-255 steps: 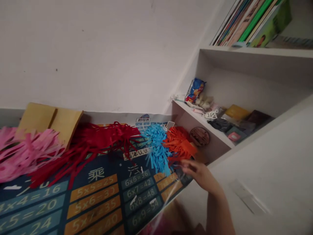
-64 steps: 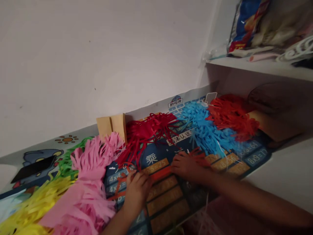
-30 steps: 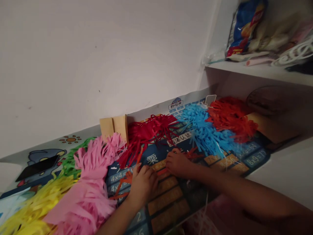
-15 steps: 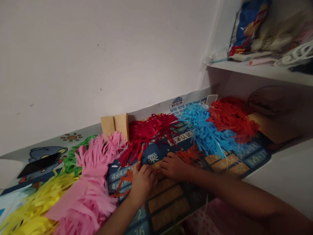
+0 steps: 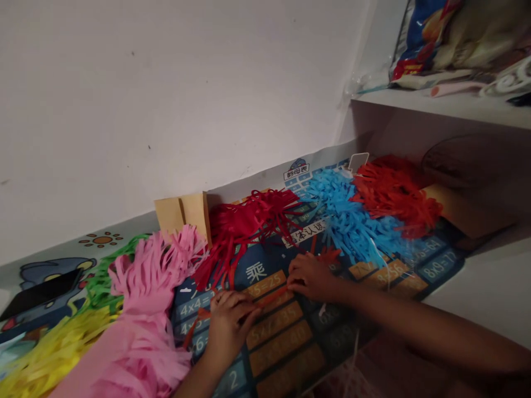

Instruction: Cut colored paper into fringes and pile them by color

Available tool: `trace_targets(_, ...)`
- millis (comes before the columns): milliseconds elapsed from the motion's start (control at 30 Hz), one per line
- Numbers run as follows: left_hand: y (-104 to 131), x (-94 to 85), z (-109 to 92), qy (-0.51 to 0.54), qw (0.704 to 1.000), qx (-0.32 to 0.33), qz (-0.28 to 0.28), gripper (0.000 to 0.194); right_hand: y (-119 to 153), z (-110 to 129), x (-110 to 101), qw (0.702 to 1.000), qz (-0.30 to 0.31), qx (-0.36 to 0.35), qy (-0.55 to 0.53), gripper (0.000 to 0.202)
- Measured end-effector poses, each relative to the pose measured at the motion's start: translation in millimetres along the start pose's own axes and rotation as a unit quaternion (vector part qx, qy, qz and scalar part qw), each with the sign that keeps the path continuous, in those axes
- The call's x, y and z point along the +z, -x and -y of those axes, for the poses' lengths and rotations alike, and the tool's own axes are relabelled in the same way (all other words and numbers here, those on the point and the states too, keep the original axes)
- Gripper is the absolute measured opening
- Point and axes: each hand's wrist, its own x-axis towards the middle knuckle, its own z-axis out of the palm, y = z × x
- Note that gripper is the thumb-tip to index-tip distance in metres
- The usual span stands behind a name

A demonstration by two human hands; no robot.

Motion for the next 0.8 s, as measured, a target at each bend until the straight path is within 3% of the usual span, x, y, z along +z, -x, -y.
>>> trace_targets(167,-7,-1.9,-14,-0.037,0.997,-0.061,0.015,0.013,-17,18,-13,0.994,0.069,0.071,0.053,0.007)
trace_targets(233,-10,-3.4,-22,-0.063,0.995,-0.069,0.016,0.008,-22,22,-17,0.992,0.083,0.061,0.077,0.007)
trace_targets(333,-11,-0.9,-28,-0.084,0.996,0.004,0.002,0.02,-22,23,-17,0.983,0.085,-0.082,0.139,0.003)
trace_targets(400,-11,5.7,-30,-0.105,0.992,0.07,-0.006,0.022,-20,22,-14,0.958,0.085,-0.193,0.194,0.008)
trace_targets(533,-18,20.6,-32,-0.161,0.981,0.106,0.006,0.016,-19,25,-5,0.927,0.076,-0.26,0.258,0.012)
trace_targets(600,-24,20.2,-36,-0.181,0.977,0.113,0.008,0.014,-19,32,-5,0.938,0.078,-0.226,0.252,0.013)
trace_targets(667,-25,11.0,-40,-0.184,0.973,0.138,-0.019,0.018,-15,45,-12,0.964,0.072,-0.149,0.206,0.014)
trace_targets(800,-9,-25.6,-51,-0.118,0.96,0.218,-0.13,0.03,2,78,-37,0.999,0.044,-0.028,-0.014,0.017)
